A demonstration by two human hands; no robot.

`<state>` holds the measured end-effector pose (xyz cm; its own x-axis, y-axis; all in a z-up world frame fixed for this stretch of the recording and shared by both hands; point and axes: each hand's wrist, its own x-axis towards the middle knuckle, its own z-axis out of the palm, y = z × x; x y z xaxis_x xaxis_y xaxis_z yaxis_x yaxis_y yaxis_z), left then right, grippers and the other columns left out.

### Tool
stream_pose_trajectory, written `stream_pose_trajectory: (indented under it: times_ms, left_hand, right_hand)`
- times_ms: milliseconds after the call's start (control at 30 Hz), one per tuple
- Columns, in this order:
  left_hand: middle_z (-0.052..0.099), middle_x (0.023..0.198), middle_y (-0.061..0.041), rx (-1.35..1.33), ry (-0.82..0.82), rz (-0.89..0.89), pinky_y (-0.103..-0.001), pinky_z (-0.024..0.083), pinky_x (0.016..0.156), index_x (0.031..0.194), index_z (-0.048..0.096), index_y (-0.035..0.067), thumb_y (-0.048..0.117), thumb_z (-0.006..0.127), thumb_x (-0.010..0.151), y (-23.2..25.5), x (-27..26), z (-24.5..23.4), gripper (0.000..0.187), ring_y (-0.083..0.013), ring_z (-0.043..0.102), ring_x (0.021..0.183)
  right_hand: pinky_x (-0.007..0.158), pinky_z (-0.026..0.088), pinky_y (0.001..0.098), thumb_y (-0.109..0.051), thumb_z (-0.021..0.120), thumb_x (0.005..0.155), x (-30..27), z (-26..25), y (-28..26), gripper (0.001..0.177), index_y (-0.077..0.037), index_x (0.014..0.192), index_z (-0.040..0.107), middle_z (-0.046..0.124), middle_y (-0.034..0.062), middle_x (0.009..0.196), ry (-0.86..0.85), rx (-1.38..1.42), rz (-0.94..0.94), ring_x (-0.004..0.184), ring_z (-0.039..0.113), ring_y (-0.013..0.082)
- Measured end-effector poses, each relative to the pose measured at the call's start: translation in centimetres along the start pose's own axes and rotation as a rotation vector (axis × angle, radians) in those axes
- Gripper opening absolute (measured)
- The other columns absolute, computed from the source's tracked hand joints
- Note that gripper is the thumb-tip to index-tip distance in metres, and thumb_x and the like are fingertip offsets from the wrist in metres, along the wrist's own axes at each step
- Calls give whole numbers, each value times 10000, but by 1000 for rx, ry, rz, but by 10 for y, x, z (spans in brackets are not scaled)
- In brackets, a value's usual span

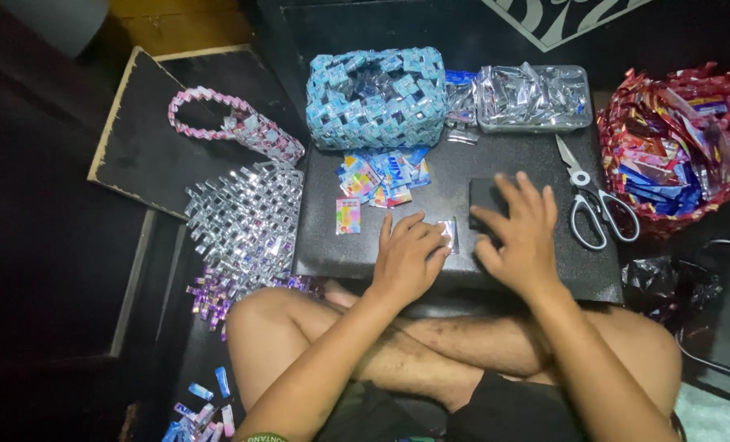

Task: The person folds small silver candy wrappers by hand, pressing them against a dark rectangular surface to create uniform strips.

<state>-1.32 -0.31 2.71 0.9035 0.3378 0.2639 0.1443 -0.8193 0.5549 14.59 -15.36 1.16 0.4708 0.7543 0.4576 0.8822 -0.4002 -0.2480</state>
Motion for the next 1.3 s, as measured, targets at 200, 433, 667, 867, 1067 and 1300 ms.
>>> stream_pose_trajectory:
  times_ms: [200, 433, 667, 867, 1067, 1300]
  left_hand:
    - [720, 1096, -123, -35, 15, 9, -736, 217, 1146, 1109, 740, 114, 266, 663, 958, -3, 0, 0, 229, -370, 558, 1311]
    - [702, 1219, -87, -54, -10, -24, -727, 195, 1161, 1121, 714, 122, 240, 658, 953, 3, 0, -8, 213, -351, 529, 1344]
    - [700, 1232, -79, -40, -25, -9, -733, 204, 1150, 1074, 715, 121, 236, 655, 956, 2, 1, -7, 175, -353, 528, 1337]
    - [699, 1230, -84, -26, -12, -10, -726, 210, 1152, 1127, 711, 120, 239, 654, 953, 3, 2, -7, 218, -350, 531, 1329]
    - [678, 1244, -84, 17, -9, 26, -727, 219, 1144, 1216, 698, 125, 252, 639, 963, 3, 3, -7, 289, -345, 523, 1316]
    - [669, 1209, -88, -11, -35, 38, -702, 222, 1143, 1235, 704, 120, 261, 620, 975, -3, 4, -4, 308, -318, 518, 1293]
  right_hand:
    - [1238, 40, 601, -336, 625, 966, -10, 9, -25, 256, -233, 1140, 782, 500, 93, 1584, -34, -131, 5, 1575, 245, 351]
    - [1264, -7, 562, -378, 599, 985, -9, 10, -25, 252, -289, 1127, 788, 493, 34, 1604, -122, -134, 26, 1596, 223, 307]
    - [1275, -35, 543, -434, 586, 1006, -11, 11, -23, 300, -245, 1136, 779, 574, 14, 1523, -98, -100, 18, 1574, 287, 271]
    - [1276, 20, 568, -411, 736, 925, -14, 16, -31, 263, -161, 975, 800, 668, 30, 1413, 56, -110, 52, 1520, 392, 289]
    - [1243, 75, 597, -269, 821, 869, -17, 23, -47, 160, -114, 898, 791, 710, 84, 1324, 170, -103, 155, 1462, 454, 340]
    - [1221, 101, 596, -162, 824, 852, -16, 24, -57, 115, -76, 813, 758, 683, 119, 1348, 197, -2, 233, 1440, 443, 374]
